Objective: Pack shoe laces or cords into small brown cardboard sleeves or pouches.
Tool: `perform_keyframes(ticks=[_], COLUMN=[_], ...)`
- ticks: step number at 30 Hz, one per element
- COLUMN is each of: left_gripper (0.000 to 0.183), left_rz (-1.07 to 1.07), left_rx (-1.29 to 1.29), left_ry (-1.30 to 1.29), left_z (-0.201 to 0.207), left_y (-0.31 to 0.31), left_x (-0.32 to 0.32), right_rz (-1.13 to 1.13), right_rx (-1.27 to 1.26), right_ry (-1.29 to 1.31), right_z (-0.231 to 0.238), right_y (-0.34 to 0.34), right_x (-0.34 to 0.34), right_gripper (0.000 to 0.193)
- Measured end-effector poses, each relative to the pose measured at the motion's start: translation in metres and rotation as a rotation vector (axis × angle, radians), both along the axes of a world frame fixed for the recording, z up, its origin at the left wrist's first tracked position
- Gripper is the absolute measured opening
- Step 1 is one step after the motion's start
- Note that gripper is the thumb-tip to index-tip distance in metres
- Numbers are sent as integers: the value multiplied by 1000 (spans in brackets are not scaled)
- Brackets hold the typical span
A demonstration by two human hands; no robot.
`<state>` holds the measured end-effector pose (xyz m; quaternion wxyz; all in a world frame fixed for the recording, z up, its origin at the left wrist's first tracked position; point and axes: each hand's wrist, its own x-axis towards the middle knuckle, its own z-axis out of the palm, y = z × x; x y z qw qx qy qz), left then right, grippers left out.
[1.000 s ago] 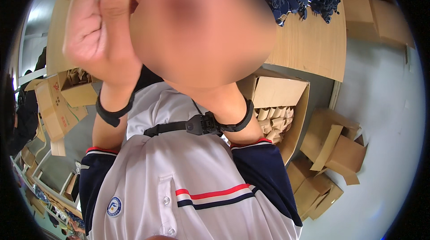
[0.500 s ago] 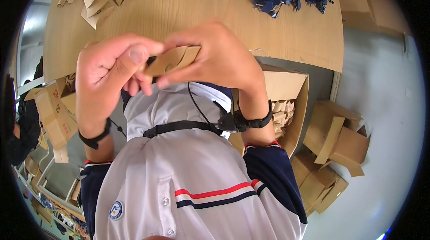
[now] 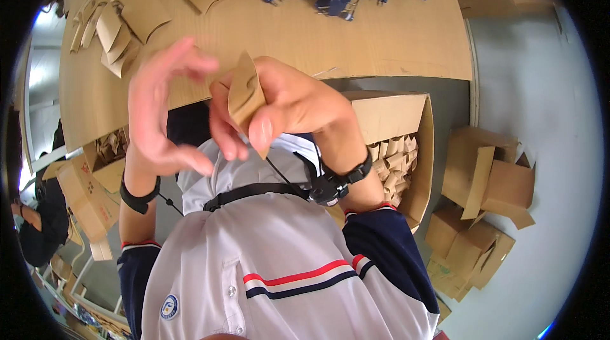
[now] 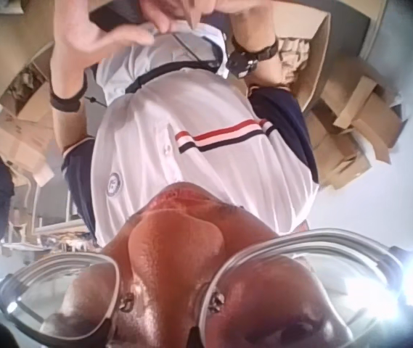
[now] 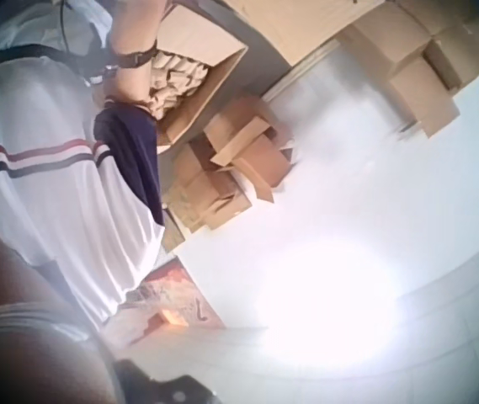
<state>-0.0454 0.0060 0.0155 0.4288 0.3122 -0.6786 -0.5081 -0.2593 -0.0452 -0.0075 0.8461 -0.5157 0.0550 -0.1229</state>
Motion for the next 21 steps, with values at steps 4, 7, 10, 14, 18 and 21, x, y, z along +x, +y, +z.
perform_keyframes(ticks=[4, 7, 10, 14, 18, 21], left_gripper=[83, 82, 100, 112, 96, 75], left_rz=[297, 271, 200, 254, 266, 442], left_rx=[-824, -743, -803, -641, -453, -339], left_ry=[-81, -136, -244, -317, -541, -457], left_z=[-19, -13, -13, -4, -2, -36], left_y=[-4, -3, -12, -11, -12, 0], left_x=[-32, -26, -40, -48, -8, 15], right_rz=[-122, -499, -735, -1601, -2159, -1788], right_rx=[150, 102, -118, -907, -1055, -619], right_ry=[-136, -205, 178, 465, 1091, 1936], right_z=[-13, 3, 43, 21, -56, -126], right_y=[20, 35, 44, 45, 103, 157], right_x=[9, 17, -14, -86, -220, -258], right_gripper=[70, 69, 65, 33, 32, 62])
